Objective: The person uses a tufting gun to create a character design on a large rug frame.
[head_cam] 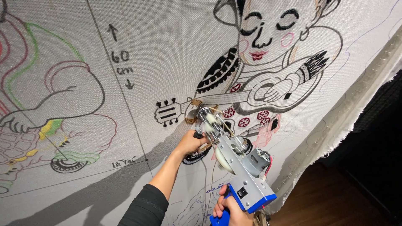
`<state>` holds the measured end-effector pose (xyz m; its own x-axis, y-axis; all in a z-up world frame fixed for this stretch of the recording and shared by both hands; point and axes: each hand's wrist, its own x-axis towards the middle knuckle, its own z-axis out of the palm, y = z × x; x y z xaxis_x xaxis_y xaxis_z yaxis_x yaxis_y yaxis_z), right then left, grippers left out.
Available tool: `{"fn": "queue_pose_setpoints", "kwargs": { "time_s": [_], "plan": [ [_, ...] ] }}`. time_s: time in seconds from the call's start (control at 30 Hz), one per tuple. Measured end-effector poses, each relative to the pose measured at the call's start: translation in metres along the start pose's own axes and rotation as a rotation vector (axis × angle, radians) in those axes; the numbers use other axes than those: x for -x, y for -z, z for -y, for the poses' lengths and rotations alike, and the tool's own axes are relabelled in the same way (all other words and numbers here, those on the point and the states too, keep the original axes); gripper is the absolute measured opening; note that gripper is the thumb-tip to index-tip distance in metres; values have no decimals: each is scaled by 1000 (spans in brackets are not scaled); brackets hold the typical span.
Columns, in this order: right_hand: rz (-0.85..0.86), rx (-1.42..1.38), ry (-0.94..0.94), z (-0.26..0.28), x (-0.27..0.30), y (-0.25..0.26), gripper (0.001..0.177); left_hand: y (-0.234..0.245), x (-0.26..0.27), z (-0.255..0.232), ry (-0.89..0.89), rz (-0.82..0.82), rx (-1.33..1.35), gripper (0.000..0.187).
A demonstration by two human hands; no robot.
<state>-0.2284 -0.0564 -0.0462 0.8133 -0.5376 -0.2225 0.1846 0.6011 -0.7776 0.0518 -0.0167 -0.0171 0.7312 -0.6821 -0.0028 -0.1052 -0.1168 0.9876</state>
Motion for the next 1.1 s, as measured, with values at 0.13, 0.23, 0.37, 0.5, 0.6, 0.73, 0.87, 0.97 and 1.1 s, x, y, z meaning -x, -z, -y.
{"fn": "queue_pose_setpoints", "kwargs": {
  "time_s": [0.13, 0.23, 0.37, 0.5, 0.6, 0.73, 0.87, 0.97, 1.1],
  "plan": [
    [-52, 4, -12, 14, 8, -16, 31, 1, 0, -5, 9, 18, -10, 16],
    [-65, 10, -21, 17, 10, -19, 31, 2, -2, -2, 13, 25, -16, 16],
    [-47, 5, 50, 16, 12, -17, 27, -1, -2, -4, 19, 8, -20, 17],
    [-34, 38, 79, 21, 13, -18, 23, -4, -8, 1, -1, 6, -9, 20],
    [-39, 60, 100, 19, 10, -14, 21, -5, -3, -7, -14, 21, 4, 22],
    [7, 89, 131, 20, 8, -11, 22, -4, -13, 2, -13, 27, -11, 25],
    [-2, 126, 122, 30, 14, -20, 27, 0, -27, 22, -8, 1, -17, 28],
    [9, 138, 146, 23, 8, -11, 23, -2, -25, 18, -4, -14, -30, 30],
    [20, 156, 176, 27, 11, -11, 19, -5, -11, -5, -10, -19, -58, 31]
  ]
}}
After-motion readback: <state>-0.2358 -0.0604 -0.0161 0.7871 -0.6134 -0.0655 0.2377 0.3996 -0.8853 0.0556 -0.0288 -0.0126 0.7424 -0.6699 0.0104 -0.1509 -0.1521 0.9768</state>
